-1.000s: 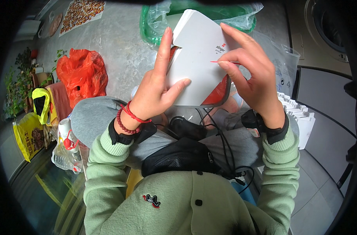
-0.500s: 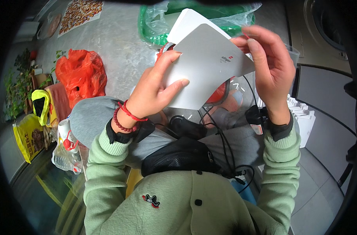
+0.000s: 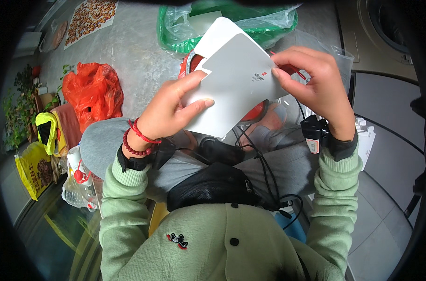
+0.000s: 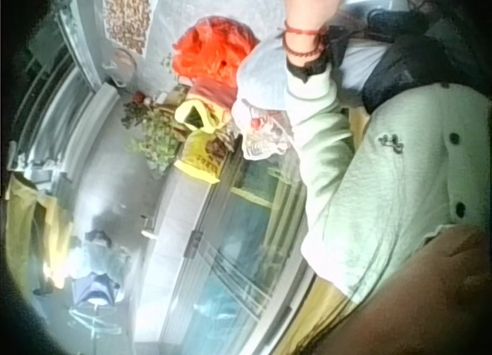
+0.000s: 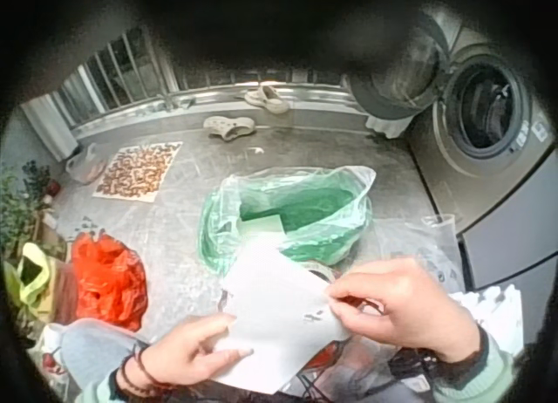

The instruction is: The person repeatedly inserts a red plastic pin into pre-punched holes on white cardboard pieces labeled 'slinger', then removes the pin and repeats the process on different pieces. The person handles multiple cardboard pieces and a red pin, occasionally stacking or placing pieces into a nearby container.

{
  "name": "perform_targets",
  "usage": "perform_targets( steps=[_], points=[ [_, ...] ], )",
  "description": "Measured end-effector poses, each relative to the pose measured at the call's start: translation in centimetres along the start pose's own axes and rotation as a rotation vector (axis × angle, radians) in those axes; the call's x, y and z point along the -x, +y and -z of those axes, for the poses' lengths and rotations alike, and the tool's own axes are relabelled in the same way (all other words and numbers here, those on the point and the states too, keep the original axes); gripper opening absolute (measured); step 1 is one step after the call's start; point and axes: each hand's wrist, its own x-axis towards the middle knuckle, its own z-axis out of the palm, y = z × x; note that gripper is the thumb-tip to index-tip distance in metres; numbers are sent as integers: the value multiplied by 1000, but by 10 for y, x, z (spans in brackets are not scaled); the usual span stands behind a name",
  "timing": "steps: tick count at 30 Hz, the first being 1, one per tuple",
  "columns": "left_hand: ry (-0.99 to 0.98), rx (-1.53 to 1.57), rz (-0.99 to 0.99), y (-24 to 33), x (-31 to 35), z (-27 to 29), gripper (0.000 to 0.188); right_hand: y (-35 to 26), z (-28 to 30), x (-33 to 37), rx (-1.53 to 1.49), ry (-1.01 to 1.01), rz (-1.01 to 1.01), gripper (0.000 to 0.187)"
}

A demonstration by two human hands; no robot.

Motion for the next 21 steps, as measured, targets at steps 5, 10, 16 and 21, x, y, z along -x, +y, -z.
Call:
perform_targets(
  steps=[5, 10, 16, 21],
  points=[
    [-8, -79, -77, 4, -2, 2, 36, 4, -2, 2, 24, -11, 17, 11],
    [5, -67, -133, 3, -3, 1, 37, 5, -10, 1, 31, 33, -19, 11],
    [-36, -89, -170, 4, -4, 4, 37, 0, -25, -3, 32, 152, 3, 18],
    [-78, -80, -157, 5, -4, 6, 36, 1, -25, -1, -59, 75, -46, 17]
  ],
)
